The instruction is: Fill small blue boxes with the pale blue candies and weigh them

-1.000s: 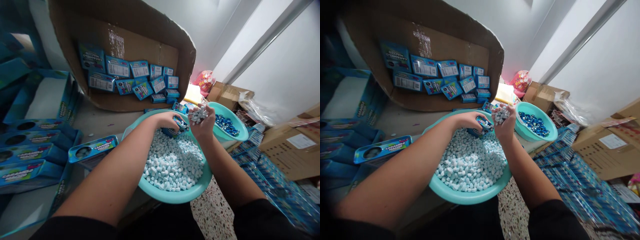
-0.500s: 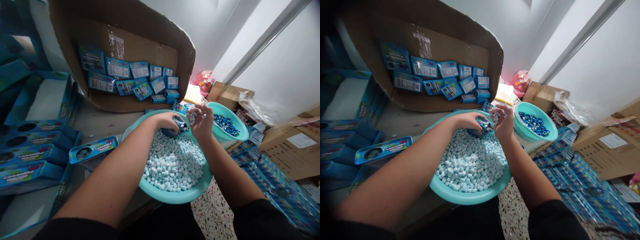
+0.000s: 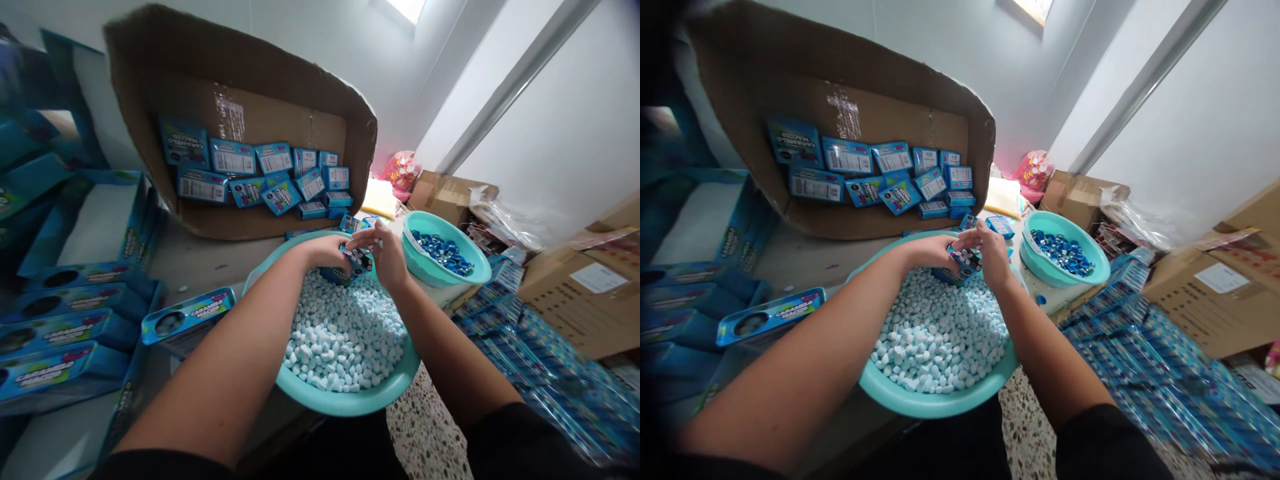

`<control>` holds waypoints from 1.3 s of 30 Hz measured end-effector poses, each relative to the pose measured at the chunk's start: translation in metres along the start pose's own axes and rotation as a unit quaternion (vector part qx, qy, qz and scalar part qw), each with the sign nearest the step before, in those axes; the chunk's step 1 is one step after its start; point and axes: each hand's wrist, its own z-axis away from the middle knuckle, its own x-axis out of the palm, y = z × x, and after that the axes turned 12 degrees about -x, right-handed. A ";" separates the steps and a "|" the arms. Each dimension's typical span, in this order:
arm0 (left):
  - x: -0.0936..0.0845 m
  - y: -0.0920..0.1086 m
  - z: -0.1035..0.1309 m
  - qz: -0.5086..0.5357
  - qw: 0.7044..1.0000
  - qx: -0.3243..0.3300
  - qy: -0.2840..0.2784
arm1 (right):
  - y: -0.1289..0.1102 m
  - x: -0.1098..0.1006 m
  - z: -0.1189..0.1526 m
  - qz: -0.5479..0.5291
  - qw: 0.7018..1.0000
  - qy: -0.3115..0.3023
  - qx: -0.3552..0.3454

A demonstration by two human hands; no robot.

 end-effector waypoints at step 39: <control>-0.005 0.013 0.021 -0.115 0.992 -0.006 0.057 | -0.051 -0.009 0.091 0.459 0.750 -0.469 0.076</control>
